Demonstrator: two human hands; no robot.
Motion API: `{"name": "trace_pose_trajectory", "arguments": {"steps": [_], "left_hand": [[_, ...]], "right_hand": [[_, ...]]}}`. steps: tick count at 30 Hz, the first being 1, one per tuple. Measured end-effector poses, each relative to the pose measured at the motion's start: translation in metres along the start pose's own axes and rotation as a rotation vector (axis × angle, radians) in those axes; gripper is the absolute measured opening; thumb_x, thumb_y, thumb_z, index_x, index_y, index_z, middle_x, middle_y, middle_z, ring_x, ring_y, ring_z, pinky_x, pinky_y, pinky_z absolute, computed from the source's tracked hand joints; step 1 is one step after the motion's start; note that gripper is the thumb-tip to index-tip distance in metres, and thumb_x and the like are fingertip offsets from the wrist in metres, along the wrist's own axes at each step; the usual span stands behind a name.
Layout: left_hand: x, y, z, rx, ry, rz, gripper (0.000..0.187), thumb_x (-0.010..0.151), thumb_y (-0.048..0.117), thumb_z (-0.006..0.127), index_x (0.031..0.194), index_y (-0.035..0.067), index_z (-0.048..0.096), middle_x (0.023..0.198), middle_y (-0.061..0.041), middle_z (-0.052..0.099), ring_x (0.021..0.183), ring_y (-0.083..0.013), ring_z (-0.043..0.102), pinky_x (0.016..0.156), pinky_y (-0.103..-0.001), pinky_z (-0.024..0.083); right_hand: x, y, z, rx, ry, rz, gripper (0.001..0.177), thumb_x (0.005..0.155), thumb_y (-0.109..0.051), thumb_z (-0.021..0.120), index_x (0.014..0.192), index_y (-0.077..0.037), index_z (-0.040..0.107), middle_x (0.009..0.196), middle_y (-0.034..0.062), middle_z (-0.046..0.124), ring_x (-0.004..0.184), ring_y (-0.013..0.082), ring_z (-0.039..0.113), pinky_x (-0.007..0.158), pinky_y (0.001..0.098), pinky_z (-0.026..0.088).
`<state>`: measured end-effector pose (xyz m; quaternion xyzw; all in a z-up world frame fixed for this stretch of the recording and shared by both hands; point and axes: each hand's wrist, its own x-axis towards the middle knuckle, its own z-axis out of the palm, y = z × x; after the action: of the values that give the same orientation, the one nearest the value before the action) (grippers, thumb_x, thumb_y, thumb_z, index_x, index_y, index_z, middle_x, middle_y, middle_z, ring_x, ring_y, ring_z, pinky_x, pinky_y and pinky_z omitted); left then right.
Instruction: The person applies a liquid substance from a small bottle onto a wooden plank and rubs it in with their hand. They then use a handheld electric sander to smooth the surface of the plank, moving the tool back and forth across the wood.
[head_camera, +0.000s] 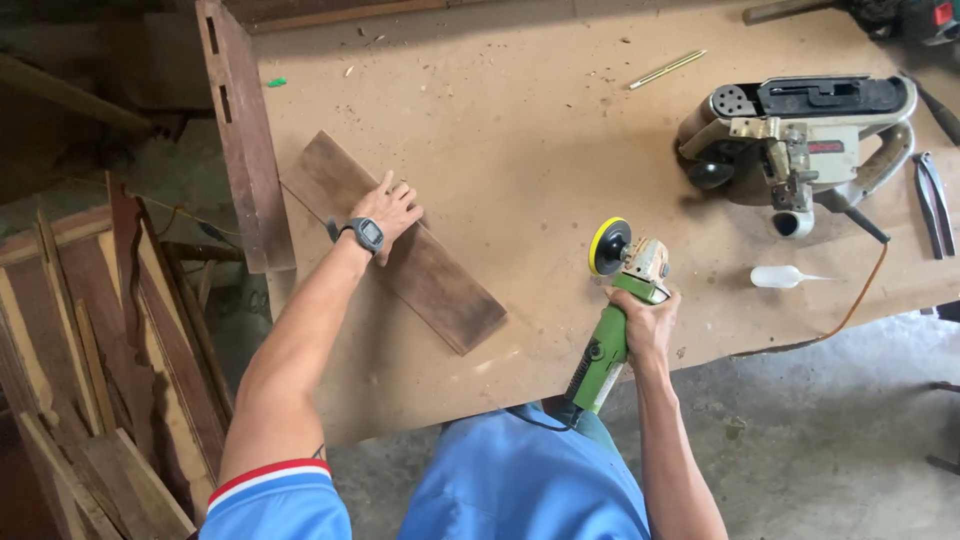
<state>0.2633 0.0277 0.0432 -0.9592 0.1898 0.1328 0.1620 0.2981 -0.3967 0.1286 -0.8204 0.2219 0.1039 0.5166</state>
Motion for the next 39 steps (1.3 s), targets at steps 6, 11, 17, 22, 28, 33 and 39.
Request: {"name": "trace_pose_trajectory", "arguments": {"steps": [6,11,17,22,28,33,39], "left_hand": [[-0.028,-0.013,0.053,-0.12,0.189,0.028,0.021,0.084,0.022,0.072,0.101,0.023,0.061,0.094,0.004,0.061,0.097,-0.0179,0.059,0.097,-0.04,0.048],[-0.059,0.035,0.064,-0.102,0.601,-0.095,0.019,0.071,0.012,0.063,0.087,0.02,0.056,0.09,-0.001,0.05,0.086,-0.0232,0.052,0.076,-0.038,0.046],[0.01,0.131,0.078,-0.219,0.671,-0.486,0.026,0.073,0.011,0.062,0.099,0.019,0.06,0.097,-0.002,0.055,0.089,-0.024,0.055,0.076,-0.037,0.048],[0.004,0.143,-0.007,-0.765,0.146,-0.571,0.073,0.076,0.048,0.084,0.138,0.021,0.055,0.154,-0.013,0.043,0.134,-0.0346,0.05,0.113,-0.053,0.037],[-0.075,0.036,0.003,-0.968,0.08,-0.941,0.12,0.067,0.039,0.093,0.163,0.017,0.025,0.17,-0.024,0.013,0.155,-0.0467,0.008,0.112,-0.081,0.023],[-0.099,-0.013,0.057,-0.918,-0.102,-0.843,0.137,0.062,0.048,0.091,0.168,0.023,0.008,0.17,-0.017,0.021,0.153,-0.0401,0.027,0.119,-0.061,0.032],[-0.072,0.026,0.087,-0.757,0.033,-0.983,0.084,0.082,0.056,0.076,0.155,0.028,0.047,0.162,-0.004,0.04,0.135,-0.0356,0.05,0.107,-0.058,0.04]], "right_hand": [[0.015,0.02,-0.022,0.028,0.026,0.001,0.076,0.065,-0.022,0.097,0.116,0.004,0.047,0.085,0.0159,0.059,0.071,0.0254,0.063,0.058,0.0381,0.051],[0.02,0.02,-0.016,0.062,0.021,-0.01,0.075,0.064,-0.021,0.098,0.113,0.003,0.047,0.083,0.0158,0.061,0.066,0.0254,0.064,0.056,0.0377,0.052],[0.029,0.022,0.001,0.09,0.024,-0.015,0.076,0.062,-0.021,0.099,0.113,0.002,0.048,0.083,0.0145,0.062,0.066,0.0243,0.065,0.057,0.0373,0.054],[0.031,0.026,0.004,0.119,0.041,-0.001,0.076,0.06,-0.019,0.099,0.115,0.001,0.049,0.082,0.0127,0.061,0.065,0.023,0.065,0.056,0.0346,0.054],[0.021,0.018,0.005,0.109,0.022,-0.006,0.075,0.06,-0.017,0.099,0.114,0.002,0.049,0.08,0.0119,0.06,0.063,0.0223,0.065,0.055,0.0333,0.053],[0.013,0.02,0.017,0.113,0.025,0.008,0.075,0.059,-0.017,0.1,0.112,-0.001,0.05,0.077,0.0115,0.06,0.058,0.0224,0.064,0.05,0.0349,0.052],[0.002,0.011,0.028,0.17,0.001,0.004,0.068,0.063,-0.013,0.096,0.11,0.002,0.049,0.076,0.0129,0.06,0.057,0.0235,0.065,0.049,0.0346,0.054]]}}
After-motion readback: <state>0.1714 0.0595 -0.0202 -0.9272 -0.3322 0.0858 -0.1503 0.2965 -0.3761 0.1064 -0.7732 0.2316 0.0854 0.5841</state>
